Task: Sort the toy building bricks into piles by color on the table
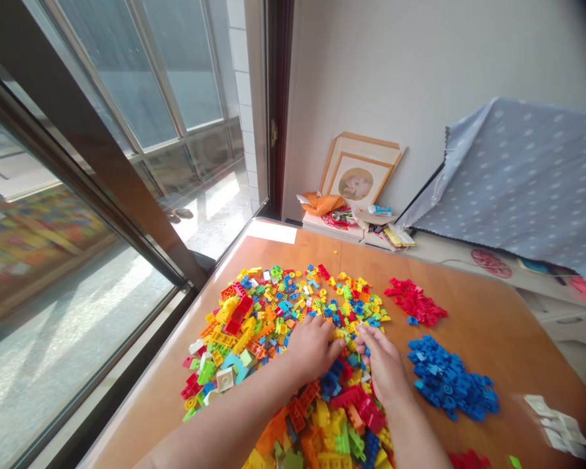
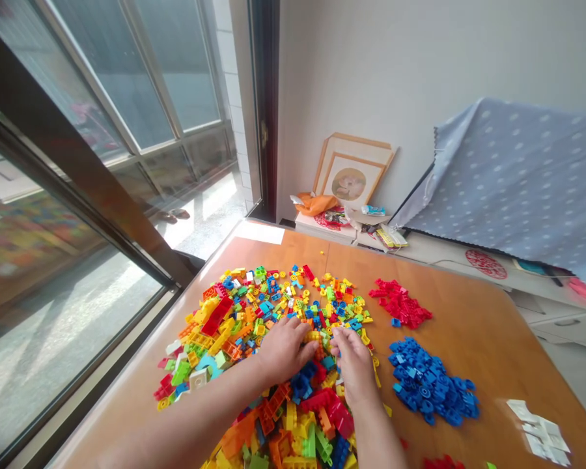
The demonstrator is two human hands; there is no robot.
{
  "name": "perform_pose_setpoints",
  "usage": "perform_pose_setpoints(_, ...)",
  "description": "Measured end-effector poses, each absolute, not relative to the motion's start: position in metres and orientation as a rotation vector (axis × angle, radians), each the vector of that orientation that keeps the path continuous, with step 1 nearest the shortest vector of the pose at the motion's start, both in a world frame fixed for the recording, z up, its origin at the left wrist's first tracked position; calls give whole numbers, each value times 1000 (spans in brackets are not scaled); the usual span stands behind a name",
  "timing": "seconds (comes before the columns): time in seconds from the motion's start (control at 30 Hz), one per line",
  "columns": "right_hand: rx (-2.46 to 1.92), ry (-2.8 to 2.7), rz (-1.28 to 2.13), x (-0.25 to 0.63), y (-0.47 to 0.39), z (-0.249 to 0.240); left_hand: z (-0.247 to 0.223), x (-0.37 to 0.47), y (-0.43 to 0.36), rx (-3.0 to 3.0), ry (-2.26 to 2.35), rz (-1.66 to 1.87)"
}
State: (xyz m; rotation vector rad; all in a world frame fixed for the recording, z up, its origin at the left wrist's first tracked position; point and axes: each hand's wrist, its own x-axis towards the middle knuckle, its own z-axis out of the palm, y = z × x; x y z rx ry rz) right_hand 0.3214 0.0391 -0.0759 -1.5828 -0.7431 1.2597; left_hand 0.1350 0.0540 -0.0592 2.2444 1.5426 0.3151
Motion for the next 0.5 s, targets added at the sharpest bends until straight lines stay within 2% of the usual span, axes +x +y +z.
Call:
perform_pose_setpoints(0.27,-1627,-1219,1136,307,61,-95,-46,116,53,2197,1334,572)
perform_pose_setpoints(0.5,-1686,-1490,983,288,79,-86,-53,47,86,2072,1552,651)
